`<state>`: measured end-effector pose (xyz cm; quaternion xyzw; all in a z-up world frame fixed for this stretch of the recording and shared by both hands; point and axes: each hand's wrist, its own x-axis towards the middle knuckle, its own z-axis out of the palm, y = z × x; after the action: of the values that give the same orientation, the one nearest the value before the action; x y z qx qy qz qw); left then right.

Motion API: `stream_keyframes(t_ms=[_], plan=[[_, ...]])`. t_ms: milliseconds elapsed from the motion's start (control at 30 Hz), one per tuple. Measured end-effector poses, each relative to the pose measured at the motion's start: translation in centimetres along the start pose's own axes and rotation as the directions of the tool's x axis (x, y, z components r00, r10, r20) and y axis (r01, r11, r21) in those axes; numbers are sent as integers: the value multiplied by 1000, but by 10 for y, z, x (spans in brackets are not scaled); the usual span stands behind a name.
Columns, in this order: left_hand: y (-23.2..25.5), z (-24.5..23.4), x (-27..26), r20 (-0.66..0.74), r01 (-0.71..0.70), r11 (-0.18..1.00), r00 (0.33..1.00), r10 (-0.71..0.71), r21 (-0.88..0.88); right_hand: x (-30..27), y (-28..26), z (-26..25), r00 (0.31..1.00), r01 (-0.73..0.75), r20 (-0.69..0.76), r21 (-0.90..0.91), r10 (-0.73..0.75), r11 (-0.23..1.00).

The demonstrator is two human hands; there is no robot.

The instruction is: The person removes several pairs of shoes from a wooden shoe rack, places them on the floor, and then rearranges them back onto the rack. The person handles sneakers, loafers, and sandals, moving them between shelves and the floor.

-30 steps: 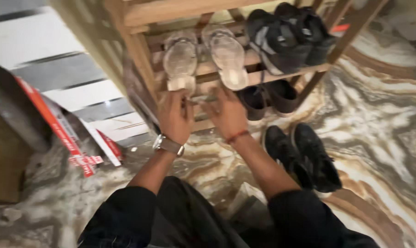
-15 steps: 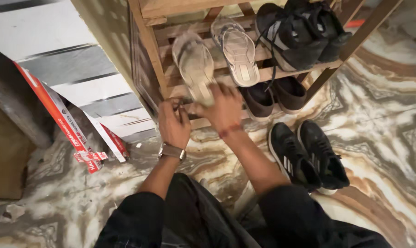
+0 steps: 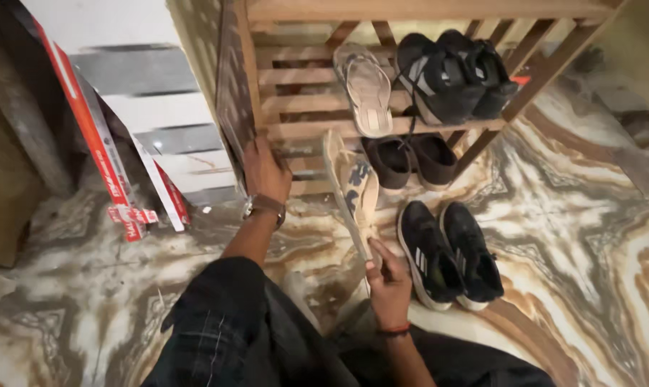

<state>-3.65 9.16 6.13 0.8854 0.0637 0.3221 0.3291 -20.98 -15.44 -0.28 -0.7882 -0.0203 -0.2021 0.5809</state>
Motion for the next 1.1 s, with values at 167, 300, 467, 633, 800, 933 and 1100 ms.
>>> stream_keyframes(t_ms=[167, 300, 467, 633, 800, 933, 1100], plan=[[-2, 10, -17, 60, -197, 954, 980, 189, 224, 5, 70, 37, 969, -248, 40, 196, 245, 949], [-9, 25, -9, 172, -429, 881, 900, 400, 200, 45, 118, 95, 914, -407, 38, 68, 405, 911], [-22, 35, 38, 377, -483, 863, 834, 403, 145, 93, 125, 172, 997, 30, -78, 196, -15, 980], [-18, 20, 50, 420, -509, 850, 807, 415, 139, 119, 118, 215, 997, -54, -55, 16, 55, 998], [-2, 16, 58, 485, -375, 919, 831, 273, 124, 136, 147, 238, 991, 123, 78, -271, -106, 955], [-3, 21, 53, 335, -457, 882, 854, 398, 118, 138, 166, 244, 981, -14, 179, -316, 74, 949], [-13, 24, 51, 326, -471, 879, 845, 424, 76, 138, 146, 226, 930, 327, 273, -316, -245, 891]])
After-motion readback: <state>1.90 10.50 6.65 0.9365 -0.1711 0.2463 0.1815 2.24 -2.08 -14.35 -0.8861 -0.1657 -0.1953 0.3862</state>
